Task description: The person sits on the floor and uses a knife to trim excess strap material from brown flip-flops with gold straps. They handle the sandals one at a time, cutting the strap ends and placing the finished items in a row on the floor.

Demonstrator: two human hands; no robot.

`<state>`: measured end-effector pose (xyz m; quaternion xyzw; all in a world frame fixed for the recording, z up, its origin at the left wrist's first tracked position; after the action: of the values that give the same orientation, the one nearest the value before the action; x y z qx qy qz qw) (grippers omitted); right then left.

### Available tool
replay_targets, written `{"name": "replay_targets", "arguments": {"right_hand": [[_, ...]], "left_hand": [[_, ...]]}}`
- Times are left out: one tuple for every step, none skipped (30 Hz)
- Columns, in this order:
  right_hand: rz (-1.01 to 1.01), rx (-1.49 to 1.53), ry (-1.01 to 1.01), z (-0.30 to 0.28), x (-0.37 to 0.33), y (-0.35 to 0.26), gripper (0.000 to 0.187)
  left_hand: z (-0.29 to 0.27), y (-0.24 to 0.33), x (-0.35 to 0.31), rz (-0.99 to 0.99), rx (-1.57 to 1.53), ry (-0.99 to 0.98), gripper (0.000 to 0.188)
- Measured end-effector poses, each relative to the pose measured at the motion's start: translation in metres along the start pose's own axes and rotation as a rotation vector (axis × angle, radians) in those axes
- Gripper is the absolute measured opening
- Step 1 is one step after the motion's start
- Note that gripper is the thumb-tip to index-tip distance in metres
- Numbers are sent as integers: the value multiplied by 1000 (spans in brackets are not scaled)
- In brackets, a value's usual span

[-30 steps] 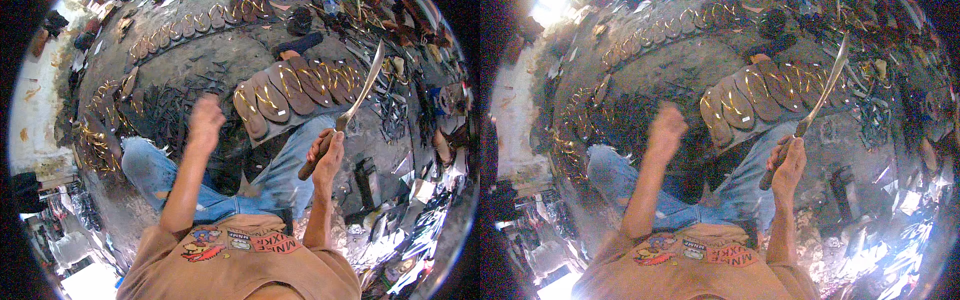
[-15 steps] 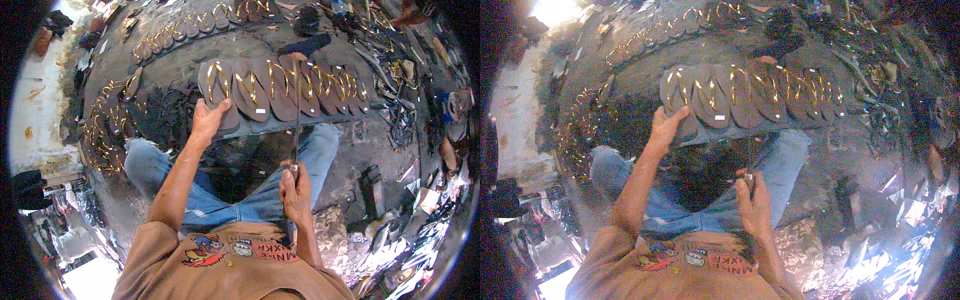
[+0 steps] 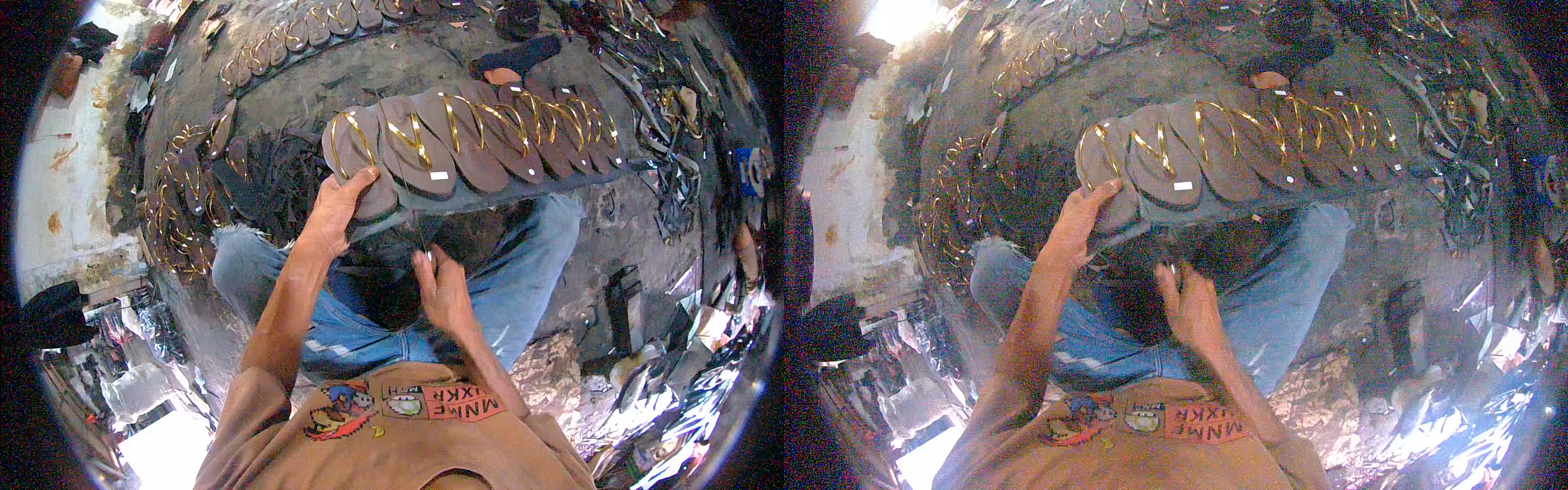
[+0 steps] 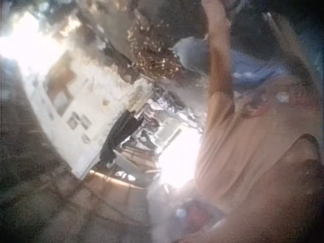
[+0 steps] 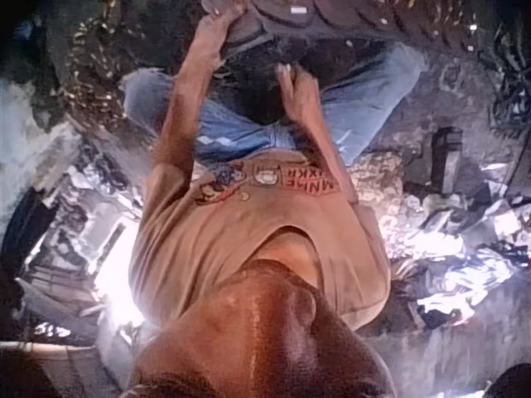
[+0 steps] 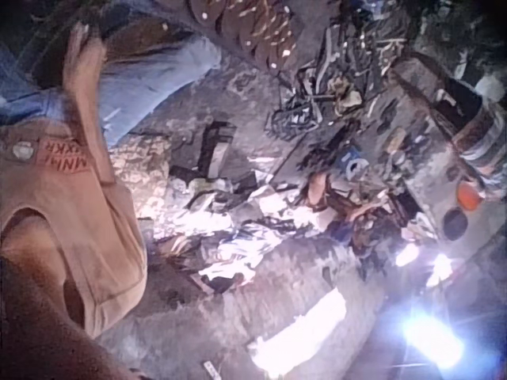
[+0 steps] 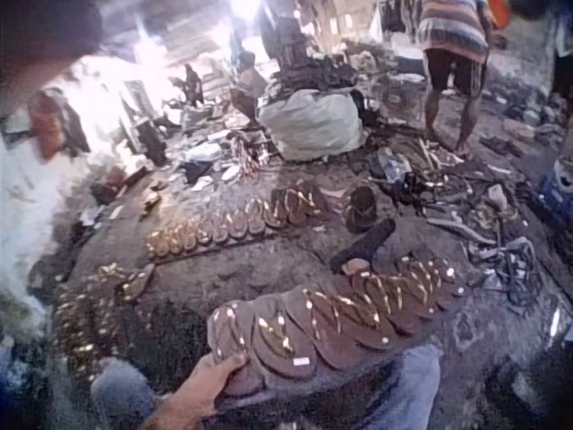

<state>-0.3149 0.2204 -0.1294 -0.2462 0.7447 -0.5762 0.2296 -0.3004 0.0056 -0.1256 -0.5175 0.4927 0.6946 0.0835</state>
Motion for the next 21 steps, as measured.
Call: {"name": "replay_targets", "arguments": {"right_hand": [[-10, 38, -8, 2, 15, 3, 45], [19, 59, -48, 6, 23, 12, 44], [48, 77, -89, 9, 28, 23, 45], [76, 96, -131, 13, 34, 32, 48], [88, 59, -190, 17, 41, 36, 46], [12, 41, -182, 17, 49, 40, 45], [-65, 22, -176, 19, 54, 50, 44], [-134, 7, -175, 24, 56, 61, 43], [-264, -35, -107, 23, 65, 55, 37], [-261, -210, -358, 46, 66, 67, 37], [-258, -389, -604, 63, 67, 79, 38], [-243, -570, -847, 76, 57, 97, 40], [-375, -537, -662, 76, 68, 90, 39], [-514, -506, -481, 77, 74, 82, 38], [-654, -520, -258, 74, 79, 72, 32], [-743, -516, -86, 76, 81, 79, 33], [-824, -520, 93, 77, 80, 89, 33], [-830, -518, 163, 79, 82, 89, 32], [-830, -508, 193, 83, 87, 90, 31], [-815, -489, 193, 89, 89, 85, 31], [-786, -474, 177, 92, 93, 83, 30]], "left_hand": [[4, -3, 2, -28, -68, -55, 41], [5, -1, 1, -21, -73, -38, 42], [7, 0, -4, -13, -80, -22, 43], [7, 1, -7, -6, -88, -4, 44], [7, 0, -8, 18, -73, -21, 45], [8, -2, -3, 46, -57, -44, 46], [9, -3, 1, 75, -41, -66, 48], [6, -10, 7, 51, -31, -44, 48], [3, -12, 9, 34, -20, -16, 49], [-1, -15, 12, 17, -8, 11, 49], [2, -16, 12, 37, -63, -48, 48], [1, -19, 13, 24, -88, -45, 47], [0, -21, 13, 10, -114, -41, 47], [-3, -20, 10, 4, -140, -30, 46], [0, -21, 9, -26, -169, -47, 46], [5, -21, 6, -56, -192, -64, 45], [12, -17, 5, -82, -212, -87, 45], [11, -16, 3, -84, -213, -72, 45], [11, -15, 1, -86, -213, -59, 45], [7, -17, -2, -89, -222, -37, 45], [6, -21, 3, -47, -230, -85, 46]]}}
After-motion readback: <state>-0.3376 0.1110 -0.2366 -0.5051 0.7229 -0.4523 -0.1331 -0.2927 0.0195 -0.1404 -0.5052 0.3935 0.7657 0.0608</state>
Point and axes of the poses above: each hand's wrist, its own x-axis towards the middle knuckle, its own z-axis out of the palm, y = z × x, the point moved 10 cm from there along x, towards the middle knuckle, and after that the axes turned 14 degrees about -z, right-handed, at the moved point
